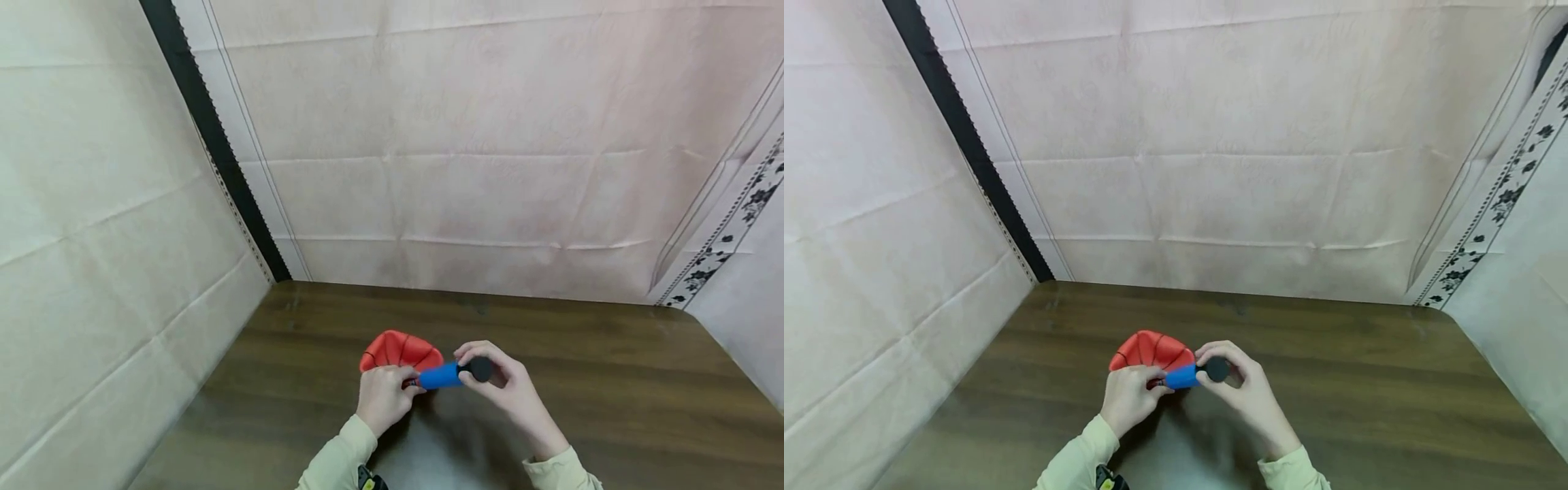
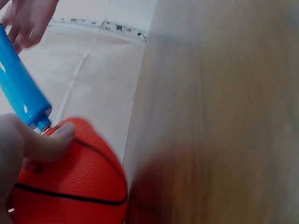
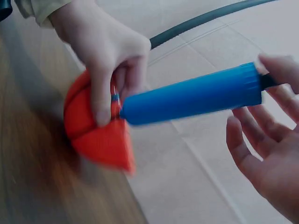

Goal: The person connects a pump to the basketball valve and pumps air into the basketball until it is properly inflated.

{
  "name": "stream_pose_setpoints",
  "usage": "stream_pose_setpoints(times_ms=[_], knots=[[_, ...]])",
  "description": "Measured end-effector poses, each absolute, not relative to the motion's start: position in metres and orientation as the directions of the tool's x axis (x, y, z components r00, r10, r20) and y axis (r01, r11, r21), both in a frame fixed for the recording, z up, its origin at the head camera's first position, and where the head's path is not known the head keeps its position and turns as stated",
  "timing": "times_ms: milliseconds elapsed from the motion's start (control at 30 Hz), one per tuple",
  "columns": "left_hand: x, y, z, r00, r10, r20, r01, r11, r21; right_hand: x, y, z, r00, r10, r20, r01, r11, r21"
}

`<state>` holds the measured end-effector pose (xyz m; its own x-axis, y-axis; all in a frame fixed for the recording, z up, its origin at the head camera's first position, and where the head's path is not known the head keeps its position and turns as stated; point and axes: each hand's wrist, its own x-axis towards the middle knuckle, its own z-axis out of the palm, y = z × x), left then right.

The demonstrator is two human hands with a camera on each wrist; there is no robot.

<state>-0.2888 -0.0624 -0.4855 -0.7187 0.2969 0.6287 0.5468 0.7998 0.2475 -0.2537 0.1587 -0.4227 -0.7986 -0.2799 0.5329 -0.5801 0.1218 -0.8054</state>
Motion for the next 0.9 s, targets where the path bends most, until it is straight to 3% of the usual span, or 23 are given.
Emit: stream_pose_setpoints(times_ms=[167, 300, 533, 700, 900], knots=[[-0.296, -0.075, -0.489, -0.690, 0.116, 0.715, 0.432, 0.858, 0.277, -0.254, 0.155, -0.428, -0.781, -0.176, 0.599, -0.616, 0.374, -0.693], [-0.298, -0.077, -0.490, -0.729, 0.065, 0.682, 0.369, 0.876, 0.311, -0.254, 0.152, -0.432, -0.838, -0.141, 0.527, -0.527, 0.455, -0.717], [-0.293, -0.070, -0.495, -0.751, 0.173, 0.637, 0.403, 0.885, 0.235, -0.253, 0.148, -0.431, -0.919, -0.064, 0.388, -0.369, 0.484, -0.794], [-0.290, -0.066, -0.493, -0.809, 0.215, 0.547, 0.395, 0.888, 0.235, -0.252, 0.147, -0.430, -0.957, -0.038, 0.287, -0.254, 0.589, -0.767], [-0.286, -0.067, -0.486, -0.897, 0.226, 0.379, 0.360, 0.872, 0.333, -0.252, 0.148, -0.432, -0.949, -0.128, 0.288, -0.302, 0.629, -0.716]])
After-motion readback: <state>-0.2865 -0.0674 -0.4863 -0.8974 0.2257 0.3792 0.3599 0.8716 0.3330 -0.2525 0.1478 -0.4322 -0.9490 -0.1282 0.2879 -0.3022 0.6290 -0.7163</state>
